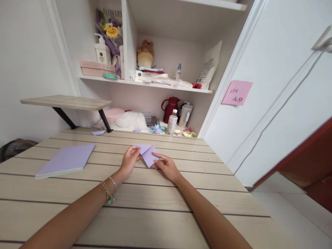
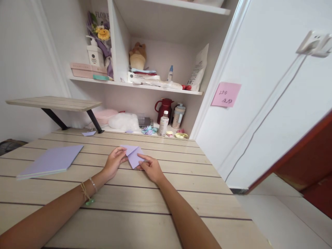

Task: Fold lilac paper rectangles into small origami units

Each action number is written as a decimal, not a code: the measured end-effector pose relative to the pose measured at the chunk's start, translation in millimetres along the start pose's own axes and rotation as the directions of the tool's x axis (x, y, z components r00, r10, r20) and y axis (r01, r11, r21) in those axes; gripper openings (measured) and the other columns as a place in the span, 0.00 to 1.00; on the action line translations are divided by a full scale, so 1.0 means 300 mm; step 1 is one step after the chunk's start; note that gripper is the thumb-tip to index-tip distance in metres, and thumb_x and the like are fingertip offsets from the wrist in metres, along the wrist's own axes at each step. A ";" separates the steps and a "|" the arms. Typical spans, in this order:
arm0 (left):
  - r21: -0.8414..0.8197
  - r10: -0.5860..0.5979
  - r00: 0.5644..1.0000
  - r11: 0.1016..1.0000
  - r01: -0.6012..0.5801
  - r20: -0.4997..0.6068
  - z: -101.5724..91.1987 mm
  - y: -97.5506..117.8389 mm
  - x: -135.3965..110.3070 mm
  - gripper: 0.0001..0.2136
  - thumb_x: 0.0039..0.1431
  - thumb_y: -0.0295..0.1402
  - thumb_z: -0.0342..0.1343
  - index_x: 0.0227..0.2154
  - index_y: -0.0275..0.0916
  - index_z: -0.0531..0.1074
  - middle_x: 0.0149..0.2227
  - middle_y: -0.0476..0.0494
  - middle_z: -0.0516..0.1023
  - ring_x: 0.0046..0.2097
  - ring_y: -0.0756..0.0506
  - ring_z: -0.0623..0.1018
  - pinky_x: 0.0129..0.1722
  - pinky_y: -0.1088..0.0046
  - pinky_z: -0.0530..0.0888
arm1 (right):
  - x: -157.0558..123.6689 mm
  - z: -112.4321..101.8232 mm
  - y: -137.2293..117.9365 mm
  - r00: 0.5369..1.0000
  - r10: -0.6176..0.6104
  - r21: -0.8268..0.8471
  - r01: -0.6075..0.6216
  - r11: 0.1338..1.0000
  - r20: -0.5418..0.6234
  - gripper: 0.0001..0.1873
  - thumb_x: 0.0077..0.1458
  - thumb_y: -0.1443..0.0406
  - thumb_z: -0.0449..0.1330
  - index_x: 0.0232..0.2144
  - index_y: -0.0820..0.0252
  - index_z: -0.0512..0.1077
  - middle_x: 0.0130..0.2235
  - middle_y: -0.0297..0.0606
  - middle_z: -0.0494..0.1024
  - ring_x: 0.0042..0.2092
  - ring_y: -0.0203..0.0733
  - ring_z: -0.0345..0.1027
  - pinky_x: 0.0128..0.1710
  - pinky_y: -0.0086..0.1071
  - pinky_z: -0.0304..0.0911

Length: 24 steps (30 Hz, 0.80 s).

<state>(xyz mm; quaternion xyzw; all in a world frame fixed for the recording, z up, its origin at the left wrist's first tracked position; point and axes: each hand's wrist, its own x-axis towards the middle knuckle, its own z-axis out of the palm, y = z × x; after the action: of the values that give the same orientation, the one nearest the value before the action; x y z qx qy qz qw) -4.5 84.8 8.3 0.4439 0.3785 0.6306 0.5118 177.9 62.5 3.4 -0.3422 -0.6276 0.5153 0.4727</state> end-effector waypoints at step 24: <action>0.331 0.007 0.847 0.919 -0.216 0.531 0.024 0.046 -0.053 0.22 0.35 0.30 0.64 0.39 0.40 0.74 0.47 0.40 0.69 0.47 0.41 0.70 0.44 0.70 0.68 | 0.034 -0.031 0.028 0.948 0.105 0.143 -0.064 0.988 -0.300 0.16 0.38 0.57 0.64 0.25 0.64 0.70 0.17 0.32 0.71 0.18 0.31 0.62 0.18 0.24 0.58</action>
<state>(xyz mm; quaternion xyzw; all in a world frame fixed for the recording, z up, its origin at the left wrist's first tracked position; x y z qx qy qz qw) -0.6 66.7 20.6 0.7093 0.3136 0.4312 0.4611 182.9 76.9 -2.1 -0.4129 -0.4959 0.5161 0.5633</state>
